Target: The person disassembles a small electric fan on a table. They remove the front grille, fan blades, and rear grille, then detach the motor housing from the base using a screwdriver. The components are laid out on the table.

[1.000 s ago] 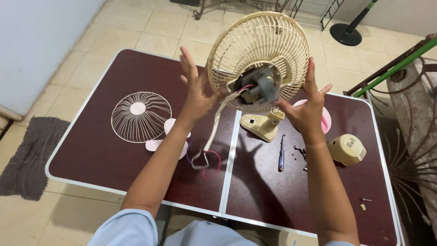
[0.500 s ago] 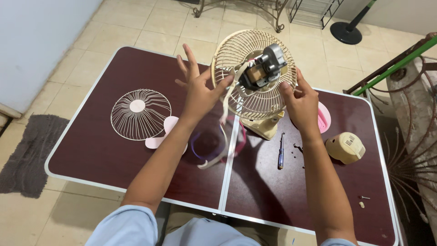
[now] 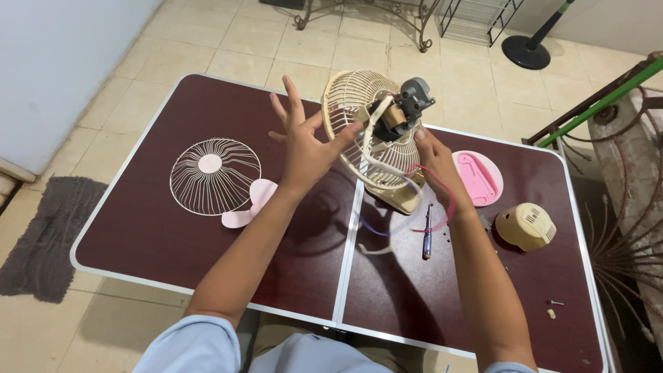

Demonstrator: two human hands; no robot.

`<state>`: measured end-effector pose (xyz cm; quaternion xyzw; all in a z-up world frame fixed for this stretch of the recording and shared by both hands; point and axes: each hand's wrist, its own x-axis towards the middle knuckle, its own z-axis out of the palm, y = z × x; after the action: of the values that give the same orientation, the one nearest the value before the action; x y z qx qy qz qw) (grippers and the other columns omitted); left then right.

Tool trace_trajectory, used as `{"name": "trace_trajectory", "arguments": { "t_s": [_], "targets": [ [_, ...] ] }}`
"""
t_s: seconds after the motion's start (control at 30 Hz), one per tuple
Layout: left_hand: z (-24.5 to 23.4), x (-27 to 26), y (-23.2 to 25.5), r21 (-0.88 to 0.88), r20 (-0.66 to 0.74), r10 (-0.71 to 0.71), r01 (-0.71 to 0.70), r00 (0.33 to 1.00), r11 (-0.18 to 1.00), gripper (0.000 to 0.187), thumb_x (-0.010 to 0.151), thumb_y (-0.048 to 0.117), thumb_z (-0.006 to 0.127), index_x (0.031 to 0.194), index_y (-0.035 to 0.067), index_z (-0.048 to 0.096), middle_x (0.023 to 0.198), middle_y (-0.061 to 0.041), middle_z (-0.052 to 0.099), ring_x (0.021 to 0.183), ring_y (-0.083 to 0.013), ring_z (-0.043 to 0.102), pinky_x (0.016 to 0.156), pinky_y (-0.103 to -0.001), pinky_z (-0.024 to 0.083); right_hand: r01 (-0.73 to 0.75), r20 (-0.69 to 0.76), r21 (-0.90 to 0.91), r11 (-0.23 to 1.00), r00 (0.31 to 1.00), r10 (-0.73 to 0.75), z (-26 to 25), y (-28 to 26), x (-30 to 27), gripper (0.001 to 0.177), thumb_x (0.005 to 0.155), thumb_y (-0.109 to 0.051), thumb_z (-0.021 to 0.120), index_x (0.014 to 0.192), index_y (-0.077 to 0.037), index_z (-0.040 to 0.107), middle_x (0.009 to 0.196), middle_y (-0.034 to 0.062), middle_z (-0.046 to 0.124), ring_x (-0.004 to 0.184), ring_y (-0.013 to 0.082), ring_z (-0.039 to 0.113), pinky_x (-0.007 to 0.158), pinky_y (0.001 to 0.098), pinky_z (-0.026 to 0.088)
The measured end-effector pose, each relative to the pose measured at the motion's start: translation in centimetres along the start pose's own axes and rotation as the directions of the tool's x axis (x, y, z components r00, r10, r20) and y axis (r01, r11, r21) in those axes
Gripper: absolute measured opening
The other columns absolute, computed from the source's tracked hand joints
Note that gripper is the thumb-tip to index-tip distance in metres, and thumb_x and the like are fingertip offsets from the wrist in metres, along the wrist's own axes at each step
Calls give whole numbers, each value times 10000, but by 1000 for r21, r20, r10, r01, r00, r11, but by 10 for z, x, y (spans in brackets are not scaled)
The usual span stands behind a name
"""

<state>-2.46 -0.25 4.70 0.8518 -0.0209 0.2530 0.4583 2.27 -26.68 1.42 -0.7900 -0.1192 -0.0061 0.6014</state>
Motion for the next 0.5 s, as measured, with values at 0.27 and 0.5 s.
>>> {"name": "trace_trajectory", "arguments": {
  "t_s": [0.27,0.5],
  "targets": [
    [-8,-2,7,-64,17,51,-50,999,997,557,781,586,813,1168,186,834,1740,-169,-23,1570,-496,-169,1036,-890,-108,-19,95,94,995,995,10,-6,46,17,432,1157,-350,487,1423,-22,575,1038,58,534,927,157,471,834,316,435],
    [-8,5,-9,-536,236,173,-21,956,844,366,925,246,824,1250,80,792,1737,-241,69,1657,-314,-145,1326,-580,-54,27,209,497,868,966,-149,-8,33,12,932,961,-121,710,1609,-253,54,1464,55,529,1234,207,631,980,369,609]
  ]
}}
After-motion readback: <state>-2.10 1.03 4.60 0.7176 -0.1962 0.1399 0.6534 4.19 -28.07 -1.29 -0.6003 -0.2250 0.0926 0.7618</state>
